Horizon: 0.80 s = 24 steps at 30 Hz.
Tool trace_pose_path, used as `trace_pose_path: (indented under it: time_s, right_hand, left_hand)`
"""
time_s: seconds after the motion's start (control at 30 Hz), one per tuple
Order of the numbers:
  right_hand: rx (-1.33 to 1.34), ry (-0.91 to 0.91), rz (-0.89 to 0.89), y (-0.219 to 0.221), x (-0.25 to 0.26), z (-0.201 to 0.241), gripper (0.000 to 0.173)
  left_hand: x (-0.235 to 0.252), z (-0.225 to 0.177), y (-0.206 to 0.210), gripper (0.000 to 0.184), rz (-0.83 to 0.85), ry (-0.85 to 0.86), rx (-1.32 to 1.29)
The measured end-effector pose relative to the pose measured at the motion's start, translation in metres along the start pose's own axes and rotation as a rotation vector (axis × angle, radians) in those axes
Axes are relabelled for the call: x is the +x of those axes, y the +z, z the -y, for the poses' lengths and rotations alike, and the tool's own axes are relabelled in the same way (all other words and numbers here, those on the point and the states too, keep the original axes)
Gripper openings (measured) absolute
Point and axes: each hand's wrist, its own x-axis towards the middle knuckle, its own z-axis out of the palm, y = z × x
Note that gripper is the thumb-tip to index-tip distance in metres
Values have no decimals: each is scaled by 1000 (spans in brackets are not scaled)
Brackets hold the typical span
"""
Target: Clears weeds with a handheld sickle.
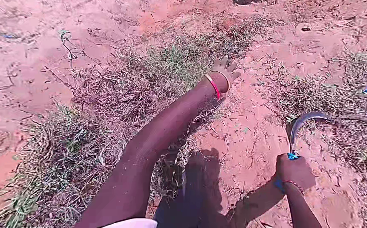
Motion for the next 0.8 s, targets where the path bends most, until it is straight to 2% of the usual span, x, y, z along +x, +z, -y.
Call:
trace_pose_path:
  time_s: [0.03,0.1,0.13,0.2,0.23,0.37,0.53,0.67,0.8]
  right_hand:
    - [-13,6,3,0,0,0,49]
    - [-21,11,13,1,-1,1,49]
    - [-21,9,12,0,0,2,49]
    - [-29,16,12,-2,2,1,49]
    - [-29,24,23,-2,0,0,50]
    - [-21,10,30,-1,-1,1,51]
    - [-19,24,36,-2,0,0,50]
    - [-1,7,43,-3,0,1,52]
    - [13,1,44,-4,2,-1,52]
  left_hand:
    - [34,-14,30,78,68,47,-29]
    - [78,-20,87,68,168,-35,-144]
    - [91,-12,107,71,171,-107,-202]
    - [97,11,130,88,119,-211,-274]
    - [92,24,133,91,116,-234,-283]
    - [64,63,140,68,27,-295,-360]
    - [44,64,148,55,-20,-376,-475]
    - [19,80,150,44,-85,-310,-426]
    - [-10,101,150,41,-74,-358,-387]
